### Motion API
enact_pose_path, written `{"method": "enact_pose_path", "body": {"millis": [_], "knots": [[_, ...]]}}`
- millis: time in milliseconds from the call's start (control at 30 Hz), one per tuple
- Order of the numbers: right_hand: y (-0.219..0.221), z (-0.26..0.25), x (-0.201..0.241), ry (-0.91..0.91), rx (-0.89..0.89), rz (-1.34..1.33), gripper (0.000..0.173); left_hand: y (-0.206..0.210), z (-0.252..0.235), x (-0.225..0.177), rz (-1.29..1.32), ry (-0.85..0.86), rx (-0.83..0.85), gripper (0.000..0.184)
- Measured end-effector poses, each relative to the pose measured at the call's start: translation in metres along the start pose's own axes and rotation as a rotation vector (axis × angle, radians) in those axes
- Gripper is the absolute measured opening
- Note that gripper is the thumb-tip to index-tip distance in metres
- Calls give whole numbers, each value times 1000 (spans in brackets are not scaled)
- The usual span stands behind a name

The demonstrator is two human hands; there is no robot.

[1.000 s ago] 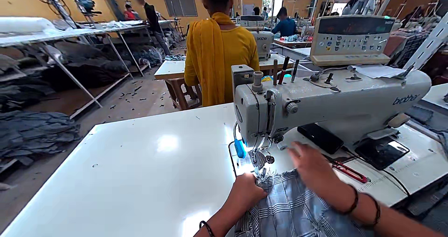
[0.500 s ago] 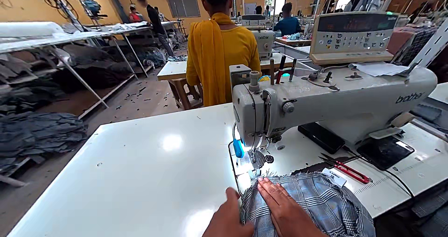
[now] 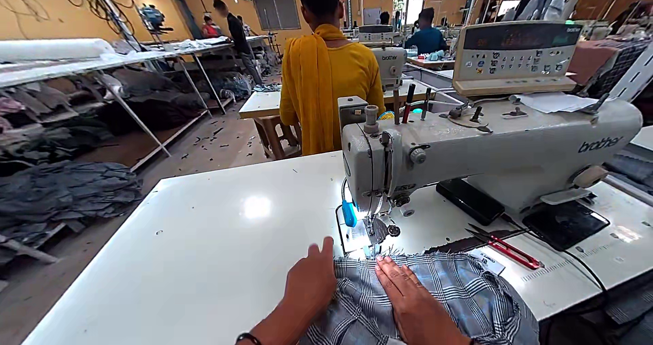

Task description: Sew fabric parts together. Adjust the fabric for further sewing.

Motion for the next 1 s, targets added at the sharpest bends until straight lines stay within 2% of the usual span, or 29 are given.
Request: {"method": "enact_pose_path", "body": {"millis": [33,100,167,200,267,333,500,567,633,700,867,1000], "knots": [[-1,0,0,0,7,-3,50,5,1,-4,-106,11,-28,52],[-2,-1,0,1,11,-11,49,22,3,-6,-181,180,-271,49],[1,0,0,-9,-13,-3,48,44,0,0,-104,556,-620,41],[2,0,-1,-11,-26,0,46,53,-2,1,-53,734,-712,35],[2,0,-1,-16,-46,16,43,66,-2,2,89,944,-683,34],[2,-1,0,-20,-51,39,42,78,-2,5,205,932,-625,35],[5,1,-3,-38,-65,73,43,95,-8,13,274,892,-759,38],[1,-2,-7,-29,-49,-12,43,95,-9,14,278,892,-759,37],[-9,-12,-12,46,-13,-203,42,96,-9,13,264,891,-776,37],[-20,-25,-17,121,3,-267,40,96,-9,12,256,893,-789,37],[-24,-44,-25,138,86,-200,33,96,-7,11,258,889,-795,36],[-19,-46,-27,121,69,-162,33,95,-7,11,257,881,-788,37]]}}
Point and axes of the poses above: each hand's wrist, its own z-axis away from the middle knuckle, its own y-axis out of the palm, x = y × z, the point moved 1 cm from there along -z, towards the middle knuckle
